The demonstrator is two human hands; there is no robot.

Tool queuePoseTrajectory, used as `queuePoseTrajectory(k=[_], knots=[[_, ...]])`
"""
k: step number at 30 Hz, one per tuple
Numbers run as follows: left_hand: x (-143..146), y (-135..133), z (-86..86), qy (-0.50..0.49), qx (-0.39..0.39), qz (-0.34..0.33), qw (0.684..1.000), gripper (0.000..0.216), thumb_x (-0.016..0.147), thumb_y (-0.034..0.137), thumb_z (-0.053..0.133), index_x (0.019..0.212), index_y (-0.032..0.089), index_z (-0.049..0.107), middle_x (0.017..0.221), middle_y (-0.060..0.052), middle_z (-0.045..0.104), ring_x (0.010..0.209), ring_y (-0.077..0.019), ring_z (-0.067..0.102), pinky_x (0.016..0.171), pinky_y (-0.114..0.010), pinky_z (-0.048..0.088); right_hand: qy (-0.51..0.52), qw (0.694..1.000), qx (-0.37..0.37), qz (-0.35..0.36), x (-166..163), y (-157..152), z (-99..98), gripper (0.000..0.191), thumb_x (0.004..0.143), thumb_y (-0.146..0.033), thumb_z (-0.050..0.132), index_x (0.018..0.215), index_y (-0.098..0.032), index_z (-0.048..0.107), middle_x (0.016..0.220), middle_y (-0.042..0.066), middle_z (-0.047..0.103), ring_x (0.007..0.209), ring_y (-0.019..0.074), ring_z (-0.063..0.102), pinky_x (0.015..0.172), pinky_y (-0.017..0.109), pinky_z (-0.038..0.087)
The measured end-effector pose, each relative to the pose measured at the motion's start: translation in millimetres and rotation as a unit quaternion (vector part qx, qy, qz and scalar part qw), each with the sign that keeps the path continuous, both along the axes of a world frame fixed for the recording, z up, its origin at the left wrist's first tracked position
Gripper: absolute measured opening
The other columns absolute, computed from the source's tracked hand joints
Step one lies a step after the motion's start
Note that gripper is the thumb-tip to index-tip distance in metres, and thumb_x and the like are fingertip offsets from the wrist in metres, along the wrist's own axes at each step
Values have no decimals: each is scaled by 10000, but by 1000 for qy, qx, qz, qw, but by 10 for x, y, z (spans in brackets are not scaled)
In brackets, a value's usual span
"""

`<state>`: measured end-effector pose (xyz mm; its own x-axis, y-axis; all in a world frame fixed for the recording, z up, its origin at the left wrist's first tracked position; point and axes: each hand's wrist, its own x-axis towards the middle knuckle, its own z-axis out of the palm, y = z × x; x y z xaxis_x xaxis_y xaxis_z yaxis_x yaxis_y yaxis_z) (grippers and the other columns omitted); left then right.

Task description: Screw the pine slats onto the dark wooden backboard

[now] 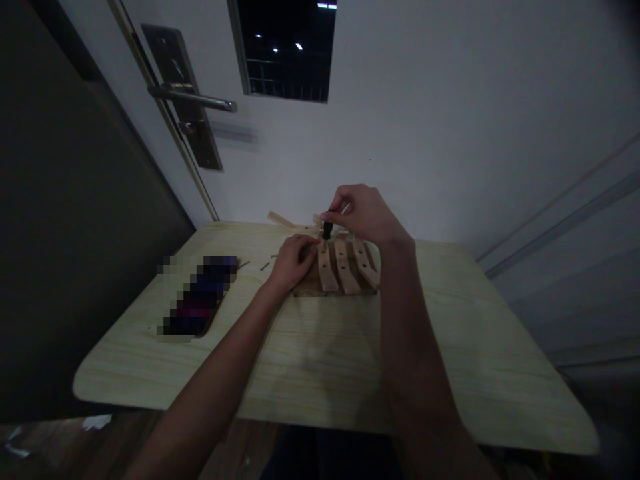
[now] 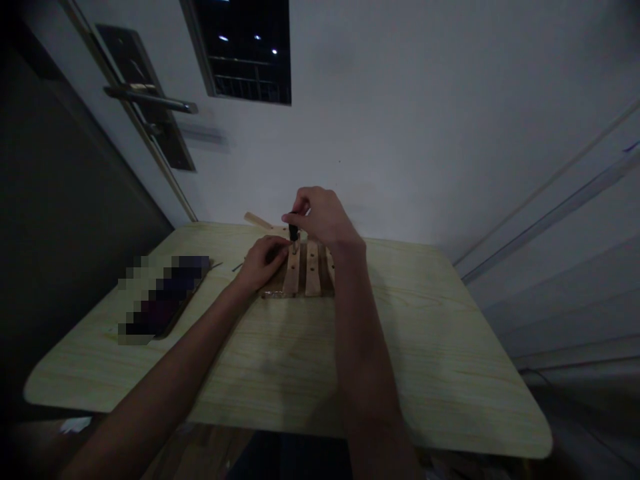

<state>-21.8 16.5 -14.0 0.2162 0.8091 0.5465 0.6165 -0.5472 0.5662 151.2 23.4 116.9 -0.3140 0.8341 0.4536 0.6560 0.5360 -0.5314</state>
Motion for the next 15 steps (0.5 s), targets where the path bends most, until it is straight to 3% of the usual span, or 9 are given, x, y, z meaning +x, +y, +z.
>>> queuePoseTrajectory(k=[6, 9, 12, 15], knots=[[-2, 7, -30, -20, -31, -19, 999, 256, 865, 264, 528, 1087, 189, 632, 1100, -70, 681, 1050, -233, 609, 963, -404, 470, 17, 1000, -11, -4, 24, 6, -53, 168, 723, -252, 749, 728, -134, 629, 710, 13, 626, 655, 119, 553, 635, 258, 403], [-10, 23, -47, -23, -32, -22, 999, 272, 858, 285, 541, 1093, 189, 636, 1112, -74, 685, 1063, -243, 611, 974, -413, 469, 27, 998, -25, 45, 60, 9, -67, 152, 778, -249, 696, 880, -136, 684, 731, 17, 651, 670, 125, 586, 647, 252, 432], [-16, 35, -54, -29, -32, -25, 999, 278, 867, 297, 527, 1093, 180, 641, 1114, -82, 687, 1062, -246, 618, 971, -413, 473, 27, 994, -21, 104, 117, 7, -118, 171, 851, -254, 608, 931, -156, 724, 889, 51, 715, 770, 136, 629, 720, 262, 473], [-20, 40, -49, -38, -37, -32, 998, 279, 875, 300, 515, 1088, 174, 645, 1107, -84, 691, 1046, -244, 627, 956, -411, 484, 29, 993, -9, 117, 188, 4, -206, 282, 916, -282, 512, 1083, -179, 714, 1059, 72, 723, 906, 151, 647, 800, 287, 492]])
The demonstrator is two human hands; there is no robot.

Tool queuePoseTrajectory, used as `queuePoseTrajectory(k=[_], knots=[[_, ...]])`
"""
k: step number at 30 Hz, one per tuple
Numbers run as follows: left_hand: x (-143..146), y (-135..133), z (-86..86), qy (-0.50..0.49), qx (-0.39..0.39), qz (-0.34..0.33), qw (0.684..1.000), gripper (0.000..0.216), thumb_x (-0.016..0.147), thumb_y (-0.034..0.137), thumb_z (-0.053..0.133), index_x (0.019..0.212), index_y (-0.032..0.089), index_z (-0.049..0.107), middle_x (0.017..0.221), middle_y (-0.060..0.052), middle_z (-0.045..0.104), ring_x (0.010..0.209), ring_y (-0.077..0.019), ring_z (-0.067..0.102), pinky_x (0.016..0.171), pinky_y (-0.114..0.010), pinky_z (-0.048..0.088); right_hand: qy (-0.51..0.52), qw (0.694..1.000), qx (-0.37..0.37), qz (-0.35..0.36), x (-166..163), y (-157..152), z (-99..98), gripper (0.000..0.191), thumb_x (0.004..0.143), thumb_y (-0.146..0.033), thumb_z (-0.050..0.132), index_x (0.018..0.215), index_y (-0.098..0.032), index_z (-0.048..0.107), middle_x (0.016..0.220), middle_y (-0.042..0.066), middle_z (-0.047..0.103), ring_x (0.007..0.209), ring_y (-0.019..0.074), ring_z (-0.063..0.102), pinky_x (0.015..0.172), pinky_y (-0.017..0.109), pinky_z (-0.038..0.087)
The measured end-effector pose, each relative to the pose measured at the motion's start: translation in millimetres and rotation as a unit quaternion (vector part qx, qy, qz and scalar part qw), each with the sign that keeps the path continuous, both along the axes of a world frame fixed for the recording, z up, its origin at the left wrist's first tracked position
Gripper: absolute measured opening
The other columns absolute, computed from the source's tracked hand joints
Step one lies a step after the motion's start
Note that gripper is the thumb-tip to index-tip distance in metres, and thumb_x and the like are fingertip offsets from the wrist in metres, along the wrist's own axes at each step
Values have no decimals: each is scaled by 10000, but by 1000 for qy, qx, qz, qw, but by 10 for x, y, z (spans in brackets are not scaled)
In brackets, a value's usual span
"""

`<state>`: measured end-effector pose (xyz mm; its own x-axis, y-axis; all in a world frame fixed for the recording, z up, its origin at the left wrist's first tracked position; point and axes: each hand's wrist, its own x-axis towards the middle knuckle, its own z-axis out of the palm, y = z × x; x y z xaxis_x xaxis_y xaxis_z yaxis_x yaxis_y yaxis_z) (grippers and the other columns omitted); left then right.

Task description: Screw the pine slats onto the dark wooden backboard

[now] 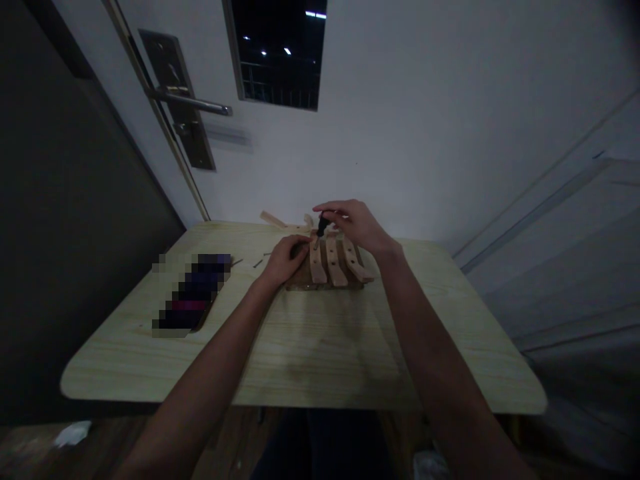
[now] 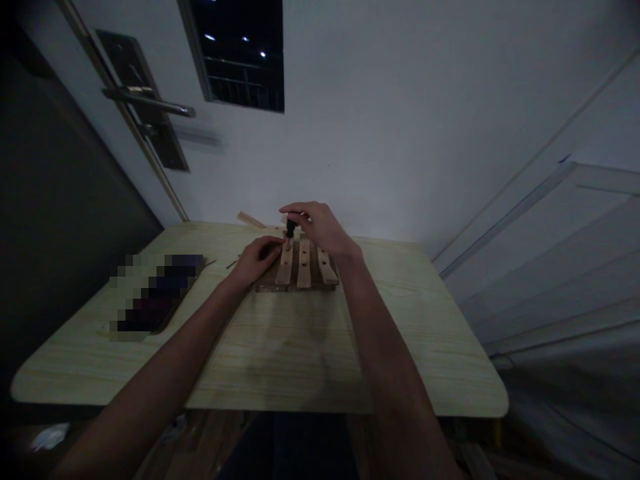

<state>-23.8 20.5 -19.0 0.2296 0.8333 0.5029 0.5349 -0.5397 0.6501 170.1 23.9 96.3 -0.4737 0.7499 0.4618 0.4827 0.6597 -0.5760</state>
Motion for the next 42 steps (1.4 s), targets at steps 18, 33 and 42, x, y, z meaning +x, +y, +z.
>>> queuePoseTrajectory(k=[18, 33, 42], knots=[[12, 23, 6, 1, 56, -40, 998, 235, 879, 360, 566, 1006, 210, 695, 1065, -67, 702, 1020, -229, 628, 944, -405, 470, 2, 996, 76, -55, -22, 43, -71, 152, 791, -307, 689, 785, -164, 640, 684, -7, 609, 640, 108, 550, 626, 228, 423], [27, 0, 9, -2, 35, -28, 999, 205, 869, 332, 588, 991, 213, 702, 1095, -77, 661, 1062, -229, 606, 992, -426, 464, -95, 988, 68, -99, -199, -145, -52, 381, 903, -102, 441, 1229, -99, 637, 1100, 141, 704, 988, 197, 645, 920, 320, 459], [21, 38, -18, -2, 30, -21, 999, 210, 857, 351, 599, 978, 218, 707, 1111, -75, 660, 1064, -229, 607, 990, -429, 466, -139, 983, 69, -103, -275, -200, 46, 210, 895, -202, 544, 1087, -162, 622, 938, 72, 713, 788, 160, 626, 756, 269, 440]])
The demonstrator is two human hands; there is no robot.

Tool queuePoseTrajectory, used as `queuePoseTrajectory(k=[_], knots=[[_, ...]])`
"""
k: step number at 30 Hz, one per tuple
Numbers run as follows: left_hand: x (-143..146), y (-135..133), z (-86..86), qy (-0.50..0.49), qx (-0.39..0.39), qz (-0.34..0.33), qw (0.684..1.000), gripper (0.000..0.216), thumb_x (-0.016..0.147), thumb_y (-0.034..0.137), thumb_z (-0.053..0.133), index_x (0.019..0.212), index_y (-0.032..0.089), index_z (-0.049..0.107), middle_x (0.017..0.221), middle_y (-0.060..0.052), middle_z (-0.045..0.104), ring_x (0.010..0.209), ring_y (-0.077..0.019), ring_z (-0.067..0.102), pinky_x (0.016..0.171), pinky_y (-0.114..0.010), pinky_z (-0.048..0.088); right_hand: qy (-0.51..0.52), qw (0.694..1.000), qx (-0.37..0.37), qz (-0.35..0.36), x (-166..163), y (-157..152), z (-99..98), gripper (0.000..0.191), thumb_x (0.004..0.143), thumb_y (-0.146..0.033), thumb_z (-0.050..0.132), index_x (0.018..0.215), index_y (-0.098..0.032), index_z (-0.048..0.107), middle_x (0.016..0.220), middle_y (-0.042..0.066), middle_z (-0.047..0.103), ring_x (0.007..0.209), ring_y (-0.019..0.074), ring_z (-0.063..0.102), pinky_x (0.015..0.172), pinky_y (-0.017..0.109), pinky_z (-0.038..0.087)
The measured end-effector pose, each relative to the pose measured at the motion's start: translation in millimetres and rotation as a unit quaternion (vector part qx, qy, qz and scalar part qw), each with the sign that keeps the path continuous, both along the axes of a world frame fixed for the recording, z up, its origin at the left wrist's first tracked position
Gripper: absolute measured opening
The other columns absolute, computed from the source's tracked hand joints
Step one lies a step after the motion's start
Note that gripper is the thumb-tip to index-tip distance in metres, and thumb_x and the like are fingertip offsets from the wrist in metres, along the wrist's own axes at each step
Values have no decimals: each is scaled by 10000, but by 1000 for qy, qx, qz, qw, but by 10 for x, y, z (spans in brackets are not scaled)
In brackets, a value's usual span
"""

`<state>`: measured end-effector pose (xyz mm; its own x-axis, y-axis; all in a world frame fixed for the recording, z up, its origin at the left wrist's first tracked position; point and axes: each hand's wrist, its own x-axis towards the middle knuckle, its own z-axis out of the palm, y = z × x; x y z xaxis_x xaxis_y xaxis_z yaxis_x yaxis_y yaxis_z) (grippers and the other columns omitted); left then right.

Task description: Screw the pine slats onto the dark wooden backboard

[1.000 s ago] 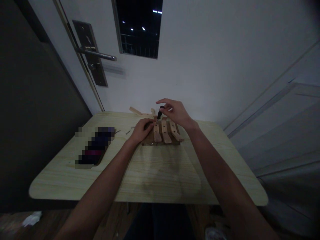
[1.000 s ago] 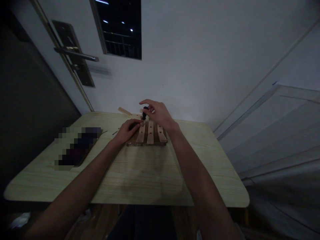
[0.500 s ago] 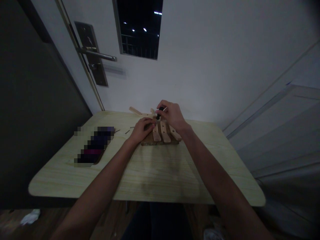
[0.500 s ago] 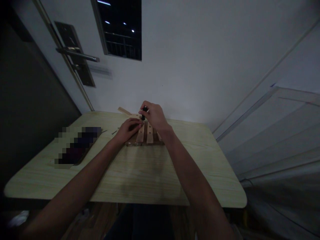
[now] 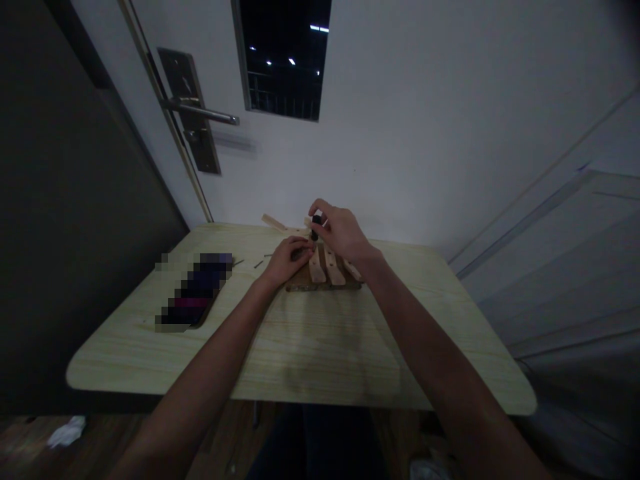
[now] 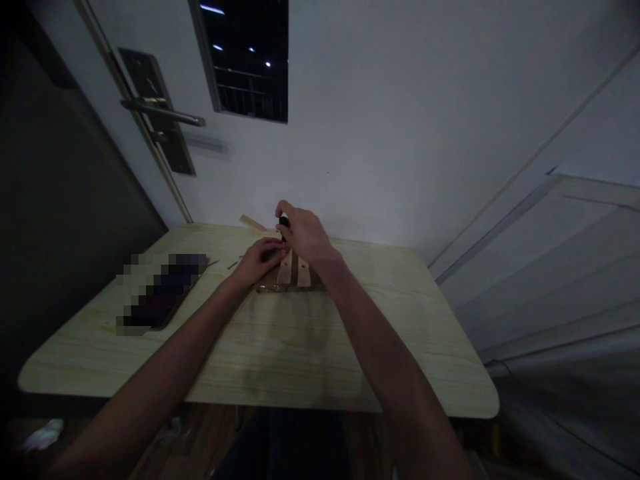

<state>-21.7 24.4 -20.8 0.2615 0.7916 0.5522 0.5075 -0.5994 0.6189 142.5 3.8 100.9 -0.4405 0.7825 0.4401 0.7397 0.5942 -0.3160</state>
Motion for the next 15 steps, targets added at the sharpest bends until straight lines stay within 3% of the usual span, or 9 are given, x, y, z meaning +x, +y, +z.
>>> queuePoseTrajectory(k=[4, 8, 12, 15], knots=[[-4, 2, -5, 3, 2, -1, 1000, 232, 853, 365, 604, 989, 208, 705, 1115, -80, 663, 1063, -233, 610, 987, -430, 467, -1, 999, 24, -24, -46, 27, -17, 142, 884, -242, 587, 1002, -164, 607, 853, 51, 691, 702, 137, 579, 664, 247, 390], [-2, -11, 4, 6, -4, -2, 1000, 238, 852, 373, 604, 1000, 215, 703, 1119, -73, 665, 1069, -235, 609, 998, -435, 462, -40, 995, 39, -79, -68, 50, -23, 193, 879, -333, 610, 955, -156, 611, 863, 71, 690, 718, 154, 575, 633, 258, 355], [3, -15, 7, 1, -5, 2, 1000, 231, 845, 356, 610, 990, 205, 706, 1115, -79, 666, 1071, -237, 607, 998, -427, 464, -113, 987, 19, -112, -77, 48, -54, 298, 958, -408, 445, 1015, -168, 611, 887, 105, 698, 750, 188, 595, 626, 276, 342], [2, -15, 7, -4, -3, -3, 1000, 225, 841, 348, 612, 990, 207, 703, 1109, -76, 669, 1070, -235, 609, 995, -423, 465, -123, 988, -20, -88, -69, 43, -59, 316, 984, -406, 364, 1099, -201, 575, 912, 92, 703, 736, 183, 598, 606, 271, 343]])
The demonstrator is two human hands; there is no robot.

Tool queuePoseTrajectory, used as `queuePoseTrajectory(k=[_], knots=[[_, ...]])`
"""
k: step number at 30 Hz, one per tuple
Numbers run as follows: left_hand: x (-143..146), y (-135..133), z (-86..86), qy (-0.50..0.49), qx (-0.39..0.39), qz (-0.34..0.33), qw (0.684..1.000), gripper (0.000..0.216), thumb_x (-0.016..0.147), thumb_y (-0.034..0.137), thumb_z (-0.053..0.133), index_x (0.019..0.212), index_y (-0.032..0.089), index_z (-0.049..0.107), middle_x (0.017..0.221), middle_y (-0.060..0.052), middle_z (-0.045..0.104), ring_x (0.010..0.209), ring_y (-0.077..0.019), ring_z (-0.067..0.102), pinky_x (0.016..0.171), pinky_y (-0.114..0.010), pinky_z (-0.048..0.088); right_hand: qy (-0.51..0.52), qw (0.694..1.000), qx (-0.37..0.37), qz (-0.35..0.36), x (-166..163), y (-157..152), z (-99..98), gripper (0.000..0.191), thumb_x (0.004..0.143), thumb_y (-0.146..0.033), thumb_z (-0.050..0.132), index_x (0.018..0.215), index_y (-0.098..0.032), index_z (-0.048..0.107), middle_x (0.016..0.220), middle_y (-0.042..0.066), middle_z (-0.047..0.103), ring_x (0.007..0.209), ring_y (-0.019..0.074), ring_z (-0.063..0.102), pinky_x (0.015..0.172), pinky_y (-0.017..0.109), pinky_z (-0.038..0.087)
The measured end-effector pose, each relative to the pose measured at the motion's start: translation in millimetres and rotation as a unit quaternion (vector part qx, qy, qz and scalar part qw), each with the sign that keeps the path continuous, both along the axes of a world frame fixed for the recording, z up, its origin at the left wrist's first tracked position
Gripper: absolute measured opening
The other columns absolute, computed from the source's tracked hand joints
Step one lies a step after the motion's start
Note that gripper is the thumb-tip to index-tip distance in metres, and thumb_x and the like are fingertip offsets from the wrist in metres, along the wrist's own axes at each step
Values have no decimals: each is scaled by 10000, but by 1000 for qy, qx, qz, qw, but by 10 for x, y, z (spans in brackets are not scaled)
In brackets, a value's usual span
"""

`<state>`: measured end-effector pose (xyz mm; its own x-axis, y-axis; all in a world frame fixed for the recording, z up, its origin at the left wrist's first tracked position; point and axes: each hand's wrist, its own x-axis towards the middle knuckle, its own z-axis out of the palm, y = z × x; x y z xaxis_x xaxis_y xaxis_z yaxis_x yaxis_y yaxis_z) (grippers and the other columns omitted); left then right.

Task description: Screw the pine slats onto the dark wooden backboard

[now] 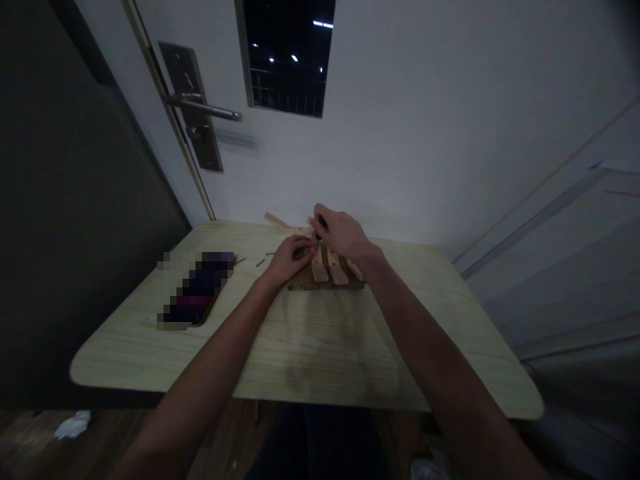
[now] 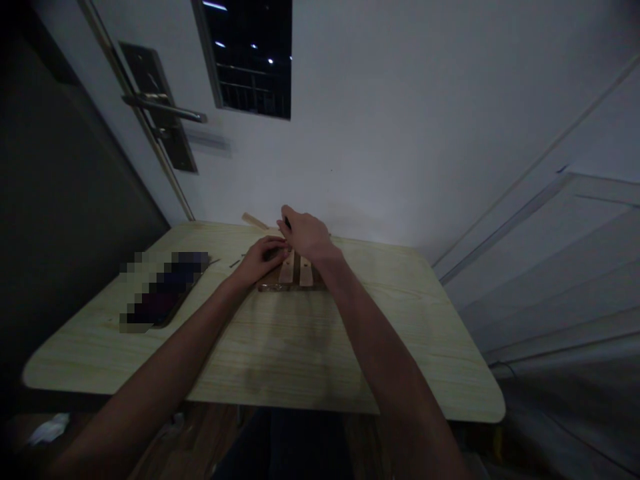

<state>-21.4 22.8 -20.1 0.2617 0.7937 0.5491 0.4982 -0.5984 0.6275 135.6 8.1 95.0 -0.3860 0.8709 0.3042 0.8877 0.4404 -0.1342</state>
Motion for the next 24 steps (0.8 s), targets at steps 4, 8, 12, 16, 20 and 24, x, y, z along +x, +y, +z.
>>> queuePoseTrajectory(k=[4, 8, 12, 16, 20, 24], knots=[[-4, -2, 5, 2, 2, -5, 1000, 220, 847, 343, 602, 994, 214, 701, 1116, -73, 668, 1069, -228, 610, 998, -422, 462, 1, 999, -38, 30, 28, -1, 58, 281, 970, -428, 394, 1048, -230, 577, 947, 75, 704, 764, 187, 605, 603, 269, 355], [-3, 0, 5, 6, -1, -1, 1000, 217, 841, 348, 614, 991, 219, 702, 1113, -73, 666, 1070, -234, 608, 990, -439, 466, -27, 997, -69, 9, 35, -6, 130, 305, 962, -415, 397, 1073, -192, 572, 990, 126, 706, 793, 218, 629, 607, 290, 385], [-3, -1, 5, 7, -3, -2, 1000, 207, 842, 344, 614, 982, 219, 702, 1101, -73, 668, 1061, -234, 612, 984, -438, 469, -42, 997, -61, -29, -5, -8, 164, 335, 954, -392, 418, 1128, -155, 579, 1042, 175, 698, 849, 248, 656, 650, 315, 440], [-4, -8, 15, 9, 5, -7, 1000, 211, 844, 333, 610, 986, 203, 696, 1104, -84, 671, 1061, -238, 614, 982, -433, 468, -47, 996, -33, -71, -57, 6, 181, 362, 944, -416, 460, 1071, -141, 658, 1044, 194, 697, 920, 278, 668, 717, 349, 481], [-2, -12, 27, 11, 8, -8, 1000, 212, 849, 337, 604, 998, 216, 694, 1107, -77, 678, 1063, -242, 613, 983, -444, 463, -57, 992, -18, -108, -86, 46, 181, 465, 937, -482, 458, 1020, -97, 707, 992, 232, 703, 923, 308, 677, 741, 388, 494], [-3, -17, 35, 11, 5, -12, 1000, 229, 854, 339, 595, 1037, 235, 685, 1104, -64, 681, 1058, -236, 612, 980, -435, 462, -52, 990, -5, -131, -109, 79, 177, 486, 931, -496, 454, 1027, -102, 721, 976, 219, 713, 910, 289, 684, 742, 376, 502]])
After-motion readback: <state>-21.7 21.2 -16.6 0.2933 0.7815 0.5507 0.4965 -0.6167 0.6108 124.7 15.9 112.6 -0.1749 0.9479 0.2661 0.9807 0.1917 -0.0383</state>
